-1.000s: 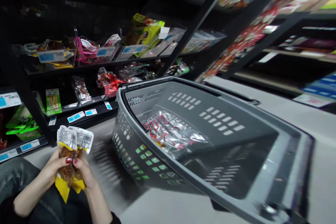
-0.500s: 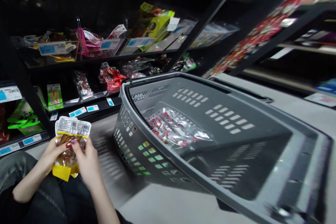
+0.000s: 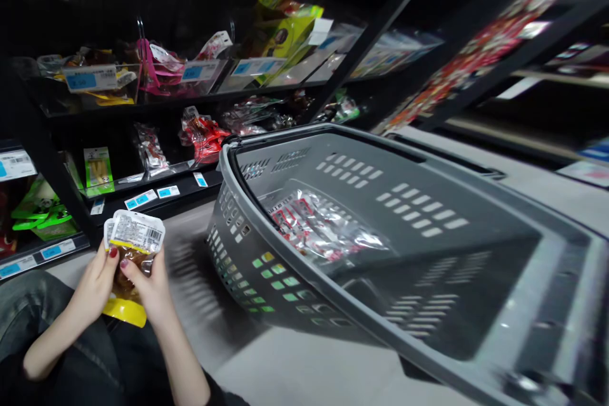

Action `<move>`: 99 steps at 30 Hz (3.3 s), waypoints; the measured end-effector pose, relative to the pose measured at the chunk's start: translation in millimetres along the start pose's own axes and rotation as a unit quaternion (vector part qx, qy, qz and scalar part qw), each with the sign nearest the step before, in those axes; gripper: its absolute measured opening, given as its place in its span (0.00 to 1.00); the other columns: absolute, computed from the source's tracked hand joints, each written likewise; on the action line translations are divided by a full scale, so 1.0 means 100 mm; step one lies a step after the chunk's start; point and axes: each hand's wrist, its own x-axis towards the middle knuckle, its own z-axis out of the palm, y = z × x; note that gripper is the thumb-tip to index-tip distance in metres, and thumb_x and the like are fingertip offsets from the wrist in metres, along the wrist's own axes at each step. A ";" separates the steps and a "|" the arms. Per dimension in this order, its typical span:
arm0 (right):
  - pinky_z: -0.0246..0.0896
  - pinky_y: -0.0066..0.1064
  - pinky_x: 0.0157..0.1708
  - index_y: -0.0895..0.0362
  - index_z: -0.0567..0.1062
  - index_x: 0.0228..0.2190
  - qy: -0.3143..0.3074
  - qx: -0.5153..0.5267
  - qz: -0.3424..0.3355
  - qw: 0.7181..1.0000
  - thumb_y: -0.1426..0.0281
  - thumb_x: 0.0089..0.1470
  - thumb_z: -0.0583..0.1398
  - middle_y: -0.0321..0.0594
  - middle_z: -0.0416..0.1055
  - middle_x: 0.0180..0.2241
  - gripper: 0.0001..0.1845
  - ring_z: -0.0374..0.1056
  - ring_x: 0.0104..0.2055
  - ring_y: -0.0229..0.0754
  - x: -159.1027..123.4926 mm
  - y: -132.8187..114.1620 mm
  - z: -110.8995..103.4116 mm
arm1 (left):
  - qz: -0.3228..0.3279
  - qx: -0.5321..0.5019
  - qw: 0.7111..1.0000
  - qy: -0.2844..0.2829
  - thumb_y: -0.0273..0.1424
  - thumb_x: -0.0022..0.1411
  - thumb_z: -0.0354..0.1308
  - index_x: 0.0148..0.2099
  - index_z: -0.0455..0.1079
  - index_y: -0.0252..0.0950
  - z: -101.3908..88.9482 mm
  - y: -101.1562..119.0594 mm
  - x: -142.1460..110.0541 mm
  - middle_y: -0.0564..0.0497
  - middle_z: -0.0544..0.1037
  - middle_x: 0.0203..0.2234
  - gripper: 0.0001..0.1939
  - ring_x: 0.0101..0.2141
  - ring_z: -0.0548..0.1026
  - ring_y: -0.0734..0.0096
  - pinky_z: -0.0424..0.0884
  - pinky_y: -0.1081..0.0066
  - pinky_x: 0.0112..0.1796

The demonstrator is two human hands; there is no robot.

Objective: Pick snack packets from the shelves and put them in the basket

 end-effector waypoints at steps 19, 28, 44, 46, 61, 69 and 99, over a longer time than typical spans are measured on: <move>0.60 0.40 0.50 0.53 0.63 0.50 -0.056 -0.058 -0.051 0.995 0.67 0.39 0.67 0.40 0.71 0.46 0.35 0.67 0.48 0.48 -0.16 -0.34 0.06 | 0.070 -0.072 0.995 -0.020 0.40 0.64 0.43 0.55 0.63 0.35 -0.06 0.17 -0.17 0.45 0.75 0.44 0.23 0.42 0.72 0.60 0.65 0.69 0.42; 0.61 0.40 0.49 0.52 0.64 0.49 -0.060 -0.056 -0.048 0.995 0.68 0.39 0.67 0.39 0.72 0.44 0.34 0.68 0.47 0.48 -0.17 -0.36 0.07 | 0.053 -0.110 0.992 -0.017 0.41 0.63 0.45 0.56 0.63 0.35 -0.04 0.17 -0.17 0.45 0.75 0.43 0.24 0.41 0.72 0.58 0.67 0.67 0.41; 0.60 0.40 0.51 0.52 0.62 0.49 -0.076 -0.078 -0.040 0.993 0.68 0.40 0.67 0.40 0.71 0.47 0.34 0.67 0.49 0.47 -0.14 -0.38 0.02 | 0.057 -0.105 0.993 -0.020 0.39 0.64 0.44 0.56 0.61 0.34 -0.03 0.17 -0.18 0.45 0.73 0.47 0.22 0.45 0.70 0.60 0.65 0.69 0.45; 0.59 0.40 0.51 0.53 0.62 0.49 -0.076 -0.082 -0.043 0.993 0.68 0.40 0.67 0.40 0.70 0.47 0.34 0.66 0.49 0.48 -0.13 -0.38 0.02 | 0.058 -0.106 0.992 -0.026 0.39 0.64 0.44 0.57 0.60 0.34 -0.03 0.17 -0.18 0.45 0.73 0.48 0.22 0.47 0.69 0.60 0.64 0.69 0.46; 0.59 0.40 0.51 0.52 0.63 0.51 -0.053 -0.055 -0.046 0.996 0.66 0.39 0.67 0.40 0.71 0.46 0.36 0.67 0.48 0.48 -0.16 -0.36 0.05 | 0.060 -0.113 0.991 -0.027 0.38 0.65 0.43 0.57 0.59 0.32 0.00 0.13 -0.17 0.44 0.72 0.48 0.22 0.47 0.69 0.62 0.63 0.68 0.47; 0.59 0.39 0.51 0.53 0.63 0.50 -0.055 -0.062 -0.052 0.995 0.69 0.40 0.66 0.40 0.71 0.47 0.35 0.67 0.48 0.47 -0.15 -0.36 0.05 | 0.058 -0.117 0.991 -0.028 0.38 0.65 0.43 0.57 0.60 0.33 0.00 0.14 -0.17 0.44 0.72 0.49 0.22 0.48 0.69 0.62 0.64 0.68 0.47; 0.60 0.38 0.50 0.53 0.63 0.51 -0.045 -0.066 -0.039 0.996 0.69 0.39 0.66 0.40 0.71 0.45 0.35 0.67 0.48 0.46 -0.16 -0.38 0.07 | 0.050 -0.112 0.992 -0.027 0.39 0.65 0.43 0.57 0.59 0.33 0.00 0.16 -0.18 0.45 0.73 0.47 0.22 0.47 0.70 0.62 0.64 0.68 0.47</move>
